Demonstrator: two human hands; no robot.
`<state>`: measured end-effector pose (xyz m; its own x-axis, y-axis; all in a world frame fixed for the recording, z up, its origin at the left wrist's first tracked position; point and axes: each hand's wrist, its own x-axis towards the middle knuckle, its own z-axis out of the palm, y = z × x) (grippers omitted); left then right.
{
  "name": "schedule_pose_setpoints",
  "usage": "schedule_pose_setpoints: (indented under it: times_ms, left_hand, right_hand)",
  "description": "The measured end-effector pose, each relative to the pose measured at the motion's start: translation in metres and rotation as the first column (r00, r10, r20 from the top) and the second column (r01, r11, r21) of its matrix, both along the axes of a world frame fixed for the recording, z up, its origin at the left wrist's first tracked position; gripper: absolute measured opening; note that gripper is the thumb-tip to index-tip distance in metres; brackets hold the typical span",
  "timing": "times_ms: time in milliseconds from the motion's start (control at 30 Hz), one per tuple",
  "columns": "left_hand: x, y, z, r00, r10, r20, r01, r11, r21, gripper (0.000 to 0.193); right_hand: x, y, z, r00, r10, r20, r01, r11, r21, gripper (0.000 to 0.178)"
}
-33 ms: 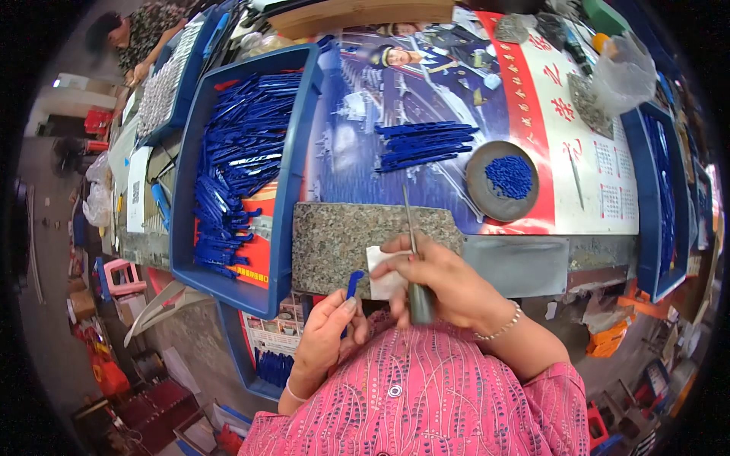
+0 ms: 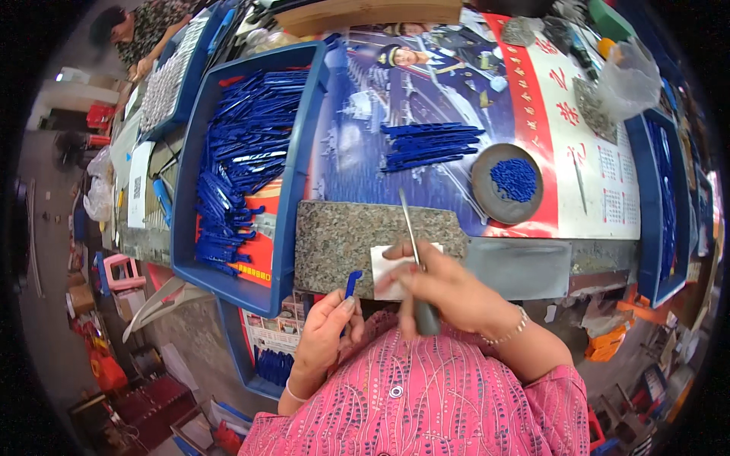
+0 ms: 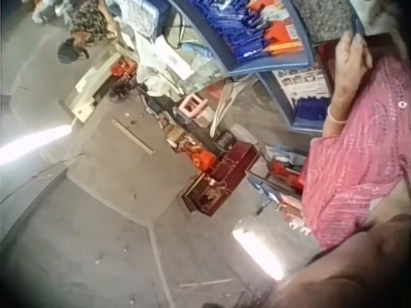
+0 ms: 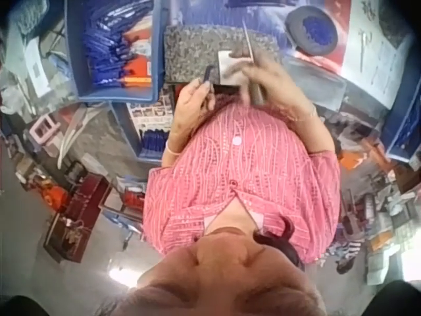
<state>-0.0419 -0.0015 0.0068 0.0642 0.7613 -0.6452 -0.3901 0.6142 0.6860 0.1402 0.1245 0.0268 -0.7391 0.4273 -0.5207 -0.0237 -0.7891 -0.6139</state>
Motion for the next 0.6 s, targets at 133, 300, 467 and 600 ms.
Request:
schedule_pose_setpoints:
  times_ms: [133, 300, 467, 600]
  left_hand:
    - [-0.011, -0.010, -0.013, 0.991, 0.099, -0.094, -0.098, 0.995, 0.015, 0.023]
    - [-0.017, -0.003, -0.021, 0.986, 0.133, -0.096, -0.130, 0.991, 0.043, 0.023]
    - [-0.023, 0.003, -0.026, 0.990, 0.095, -0.107, -0.089, 0.994, 0.059, 0.022]
    - [-0.022, 0.005, -0.031, 0.986, 0.084, -0.146, -0.071, 0.994, 0.089, 0.021]
  right_hand:
    - [0.011, -0.016, 0.015, 0.799, 0.258, 0.544, -0.596, 0.468, 0.652, 0.058]
    - [0.010, -0.020, 0.025, 0.716, 0.195, 0.670, -0.697, 0.141, 0.703, 0.049]
    - [0.009, -0.022, 0.035, 0.760, 0.104, 0.642, -0.650, 0.144, 0.746, 0.038]
    - [0.010, -0.022, 0.034, 0.748, 0.111, 0.655, -0.664, 0.141, 0.734, 0.039]
